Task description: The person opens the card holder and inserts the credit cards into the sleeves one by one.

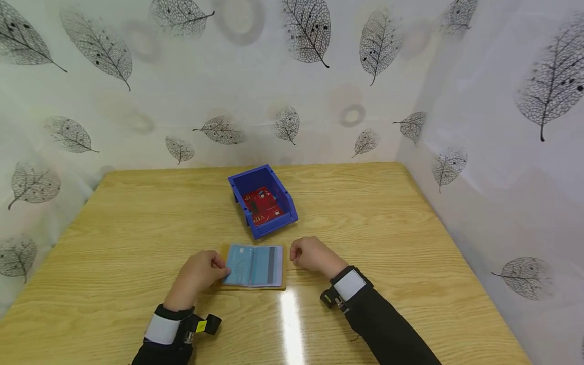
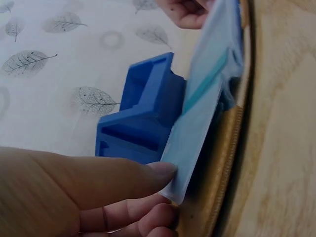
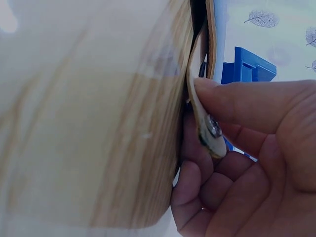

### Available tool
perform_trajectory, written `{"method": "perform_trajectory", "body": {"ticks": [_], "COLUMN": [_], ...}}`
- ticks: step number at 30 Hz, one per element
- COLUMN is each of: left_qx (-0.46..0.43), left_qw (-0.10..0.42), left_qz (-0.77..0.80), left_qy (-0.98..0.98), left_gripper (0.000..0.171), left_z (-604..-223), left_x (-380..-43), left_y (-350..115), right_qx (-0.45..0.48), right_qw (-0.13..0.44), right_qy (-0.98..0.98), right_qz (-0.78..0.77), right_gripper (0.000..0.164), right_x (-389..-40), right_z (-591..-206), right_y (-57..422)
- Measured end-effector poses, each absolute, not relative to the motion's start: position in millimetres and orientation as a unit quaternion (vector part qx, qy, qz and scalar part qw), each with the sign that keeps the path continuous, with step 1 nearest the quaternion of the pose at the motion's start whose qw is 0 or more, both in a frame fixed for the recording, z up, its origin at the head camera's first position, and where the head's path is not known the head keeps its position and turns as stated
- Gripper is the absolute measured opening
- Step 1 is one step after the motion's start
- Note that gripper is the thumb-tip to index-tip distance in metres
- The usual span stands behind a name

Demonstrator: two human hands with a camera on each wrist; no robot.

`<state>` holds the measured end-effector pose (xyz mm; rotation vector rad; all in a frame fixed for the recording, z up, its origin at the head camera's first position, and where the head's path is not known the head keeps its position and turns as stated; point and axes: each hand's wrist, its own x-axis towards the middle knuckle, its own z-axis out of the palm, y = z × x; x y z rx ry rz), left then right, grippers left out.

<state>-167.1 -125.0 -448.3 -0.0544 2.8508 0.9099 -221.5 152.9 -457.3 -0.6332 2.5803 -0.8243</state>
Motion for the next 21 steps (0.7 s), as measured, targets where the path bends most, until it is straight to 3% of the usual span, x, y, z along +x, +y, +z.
{"method": "perform_trajectory", "body": {"ticks": [9,16,21], "left_qx": [0.038,0.051,0.055], "left_qw": [0.006,0.027,0.022], "left_qz": [0.256,0.208,0.192], "left_qy": [0.966,0.976,0.98], "left_gripper": [0.025,0.05,0.055], "left_z": [-440,-451,-456], "left_x": [-170,-175,-176], "left_y": [-71,-25,-16], "right_qx": [-0.222,-0.229,-0.229], "right_qw": [0.18,0.173,0.172], "right_qy": [0.914,0.911,0.912], "right_qz": [-0.29,-0.297,-0.294], "right_gripper": [0.016,0.014,0.015], "right_x": [-224,-225,-226], "right_z": [-460,-463,-461], "right_y": [153,154,156]}}
